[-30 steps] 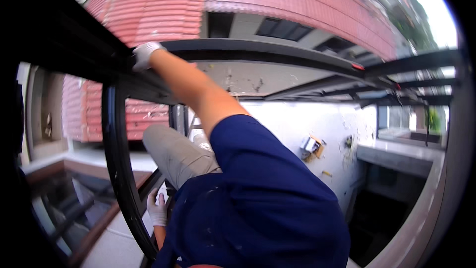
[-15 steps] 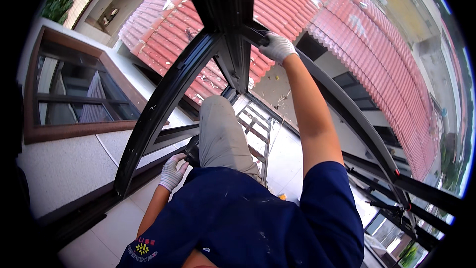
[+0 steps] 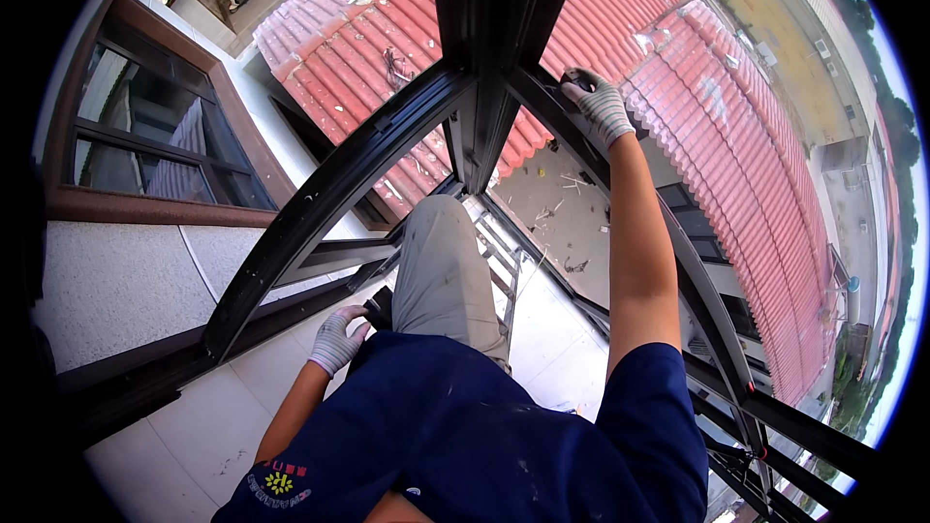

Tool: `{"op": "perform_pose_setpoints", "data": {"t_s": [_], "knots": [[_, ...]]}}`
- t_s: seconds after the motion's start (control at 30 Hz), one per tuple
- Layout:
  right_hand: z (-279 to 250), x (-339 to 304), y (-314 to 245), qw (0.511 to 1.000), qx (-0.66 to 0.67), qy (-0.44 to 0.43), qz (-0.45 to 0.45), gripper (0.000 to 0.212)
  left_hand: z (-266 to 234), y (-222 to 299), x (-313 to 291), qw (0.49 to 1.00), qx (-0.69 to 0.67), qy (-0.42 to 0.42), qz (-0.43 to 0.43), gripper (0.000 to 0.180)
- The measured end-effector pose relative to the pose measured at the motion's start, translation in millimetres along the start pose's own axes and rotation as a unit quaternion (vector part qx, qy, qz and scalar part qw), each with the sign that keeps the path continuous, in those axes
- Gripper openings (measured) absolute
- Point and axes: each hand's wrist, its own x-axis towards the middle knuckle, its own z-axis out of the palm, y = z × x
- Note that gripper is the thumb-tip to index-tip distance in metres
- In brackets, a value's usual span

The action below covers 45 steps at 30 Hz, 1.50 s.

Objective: The person installs a black rubber seal strip into the groove of a window frame. They press the strip into place along the top and side edges of the frame while standing on a ladder.

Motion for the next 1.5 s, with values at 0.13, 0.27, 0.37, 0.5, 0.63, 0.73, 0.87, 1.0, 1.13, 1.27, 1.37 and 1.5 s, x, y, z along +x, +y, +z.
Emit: {"op": "perform_pose_setpoints", "data": {"t_s": [0.13,0.27,0.37,0.5,0.63,0.73,0.87,1.0,1.13,1.27,1.37,1.5], "knots": [[22.5,13.2,-18.3,0.999,-0.033,0.017,-0.023,0.037,-5.9,-0.1,-2.0,1.0,-0.002,-0.005,-0.009,0.034],[45.5,47.7,26.6,0.994,-0.027,0.057,-0.087,0.041,-17.1,-1.5,-0.2,0.999,0.017,0.0,-0.032,0.034],[65.3,57.5,40.9,0.988,-0.005,0.115,-0.1,0.045,-22.7,-10.6,-7.6,0.999,0.019,0.013,-0.039,0.034],[80.6,50.0,38.1,0.975,-0.046,0.158,-0.153,0.038,-21.9,-22.0,-21.4,0.998,0.023,0.014,-0.061,0.035],[69.6,46.0,27.7,0.972,-0.136,0.131,-0.14,0.035,-20.6,-15.5,-15.7,0.996,0.028,-0.016,-0.086,0.036],[68.7,46.2,24.9,0.942,-0.234,0.159,-0.18,0.031,-17.2,-10.3,-8.8,0.997,0.019,-0.009,-0.077,0.035],[77.1,48.1,16.8,0.918,-0.334,0.143,-0.16,0.031,-18.7,-8.7,-5.9,0.997,0.023,0.002,-0.073,0.035],[84.2,54.5,27.7,0.914,-0.328,0.155,-0.182,0.041,-20.1,-14.3,-14.4,0.997,0.028,0.016,-0.076,0.034],[69.8,57.4,42.7,0.964,-0.166,0.115,-0.175,0.073,-30.4,-10.9,-19.3,0.995,0.039,0.021,-0.087,0.033],[81.8,34.7,5.0,0.861,-0.294,0.272,-0.313,0.078,-21.0,-27.6,-34.2,0.991,0.04,0.086,-0.09,0.035],[95.7,-1.7,-10.9,0.878,-0.215,0.255,-0.343,0.076,-18.3,-34.3,-41.7,0.982,0.073,0.142,-0.103,0.039],[134.5,-77.1,-18.2,0.885,-0.286,0.124,-0.346,0.068,-20.2,-47.5,-40.5,0.96,0.092,0.253,-0.08,0.04]]}}
